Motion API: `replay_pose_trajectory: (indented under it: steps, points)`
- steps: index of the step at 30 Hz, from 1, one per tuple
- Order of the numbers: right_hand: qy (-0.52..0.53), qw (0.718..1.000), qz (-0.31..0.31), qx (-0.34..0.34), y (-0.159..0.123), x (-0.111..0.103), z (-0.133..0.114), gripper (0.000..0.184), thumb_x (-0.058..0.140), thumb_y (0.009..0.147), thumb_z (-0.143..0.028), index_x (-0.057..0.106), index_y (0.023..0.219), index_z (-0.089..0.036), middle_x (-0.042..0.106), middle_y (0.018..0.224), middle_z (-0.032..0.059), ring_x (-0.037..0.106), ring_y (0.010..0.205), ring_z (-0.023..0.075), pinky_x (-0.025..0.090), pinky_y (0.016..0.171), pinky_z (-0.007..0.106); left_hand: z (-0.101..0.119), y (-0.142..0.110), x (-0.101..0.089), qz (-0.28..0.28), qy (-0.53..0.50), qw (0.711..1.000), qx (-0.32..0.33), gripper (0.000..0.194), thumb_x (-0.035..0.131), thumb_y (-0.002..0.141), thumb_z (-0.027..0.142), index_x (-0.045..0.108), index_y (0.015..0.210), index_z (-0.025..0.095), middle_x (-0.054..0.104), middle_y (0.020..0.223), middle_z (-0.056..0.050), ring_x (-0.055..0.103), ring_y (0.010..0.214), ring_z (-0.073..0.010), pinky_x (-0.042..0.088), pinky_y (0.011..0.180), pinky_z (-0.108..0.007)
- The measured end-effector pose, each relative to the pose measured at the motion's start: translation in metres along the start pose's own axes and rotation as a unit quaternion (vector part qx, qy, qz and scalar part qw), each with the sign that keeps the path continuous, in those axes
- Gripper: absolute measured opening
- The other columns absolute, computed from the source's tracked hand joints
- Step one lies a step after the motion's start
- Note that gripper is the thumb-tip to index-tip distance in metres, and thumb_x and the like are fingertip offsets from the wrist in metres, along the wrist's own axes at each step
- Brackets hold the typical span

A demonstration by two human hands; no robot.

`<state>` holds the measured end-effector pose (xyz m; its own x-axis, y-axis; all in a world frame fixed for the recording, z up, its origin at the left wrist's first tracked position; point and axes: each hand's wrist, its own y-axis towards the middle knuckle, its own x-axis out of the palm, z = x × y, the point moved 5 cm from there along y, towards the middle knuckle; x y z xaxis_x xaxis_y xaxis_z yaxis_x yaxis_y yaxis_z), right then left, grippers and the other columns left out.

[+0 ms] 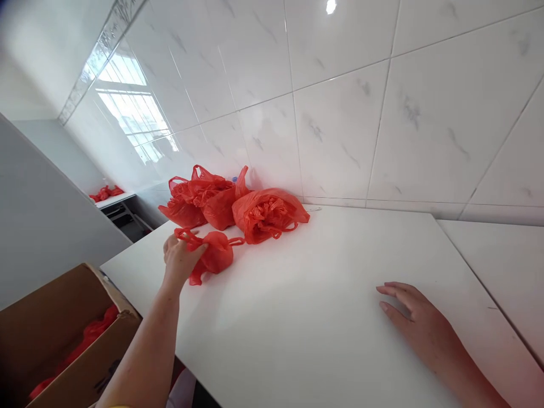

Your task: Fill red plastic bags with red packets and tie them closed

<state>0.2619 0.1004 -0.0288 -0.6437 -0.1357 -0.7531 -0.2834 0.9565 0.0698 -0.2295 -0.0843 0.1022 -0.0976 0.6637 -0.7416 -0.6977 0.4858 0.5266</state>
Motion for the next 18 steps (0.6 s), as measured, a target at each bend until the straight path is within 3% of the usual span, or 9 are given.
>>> replay_pose_trajectory:
  steps: [3,5,8,11,14,18]
  points:
    - [-0.002,1.0,-0.013,0.007,0.0,0.001,0.0,0.04,0.042,0.078,-0.056,0.059,0.107,-0.036,0.046,0.133,-0.0063,0.05,0.114,0.0195,0.048,0.084,0.031,-0.029,0.005,0.009,-0.031,0.043,0.998,-0.041,0.074,0.062,0.065,0.053,0.043,0.129,0.022,0.027,0.142,-0.014,0.027,0.13,-0.0387,0.034,0.098,-0.051]
    - [-0.002,1.0,-0.018,0.009,0.0,0.002,0.002,0.04,0.041,0.078,-0.057,0.058,0.108,-0.037,0.045,0.133,-0.0074,0.05,0.114,0.0187,0.048,0.085,0.031,-0.042,0.006,0.022,-0.086,0.03,0.994,-0.053,0.063,0.06,0.066,0.05,0.05,0.121,0.02,0.036,0.137,-0.014,0.042,0.12,-0.0357,0.041,0.092,-0.046]
    - [-0.003,1.0,-0.022,0.011,0.001,0.004,0.006,0.041,0.04,0.077,-0.058,0.057,0.109,-0.038,0.044,0.134,-0.0083,0.05,0.114,0.0186,0.048,0.085,0.032,-0.057,0.003,0.036,-0.131,0.003,0.988,-0.08,0.03,0.055,0.069,0.038,0.061,0.092,0.019,0.054,0.114,-0.013,0.057,0.097,-0.0301,0.046,0.077,-0.039]
    - [-0.005,1.0,-0.019,0.008,0.003,0.005,0.01,0.042,0.04,0.077,-0.059,0.057,0.109,-0.039,0.045,0.134,-0.0083,0.05,0.114,0.0193,0.048,0.085,0.033,-0.068,0.0,0.04,-0.11,-0.018,0.987,-0.115,0.015,0.052,0.067,0.029,0.06,0.076,0.019,0.063,0.089,-0.01,0.061,0.079,-0.0271,0.046,0.064,-0.036]
    - [-0.005,1.0,-0.016,0.005,0.003,0.005,0.009,0.04,0.042,0.076,-0.058,0.059,0.107,-0.039,0.046,0.133,-0.007,0.051,0.113,0.0204,0.049,0.082,0.033,-0.078,0.003,0.036,-0.082,-0.052,0.986,-0.132,0.008,0.053,0.064,0.025,0.057,0.066,0.019,0.061,0.067,-0.005,0.059,0.064,-0.0227,0.045,0.057,-0.032]
    - [-0.011,1.0,-0.009,-0.014,0.0,0.002,0.004,0.04,0.044,0.077,-0.054,0.062,0.107,-0.035,0.047,0.134,-0.0003,0.054,0.111,0.0242,0.05,0.078,0.034,-0.1,0.021,0.005,0.022,-0.099,0.984,-0.145,0.009,0.055,0.062,0.025,0.049,0.06,0.018,0.049,0.051,-0.002,0.058,0.063,-0.0241,0.045,0.056,-0.034]
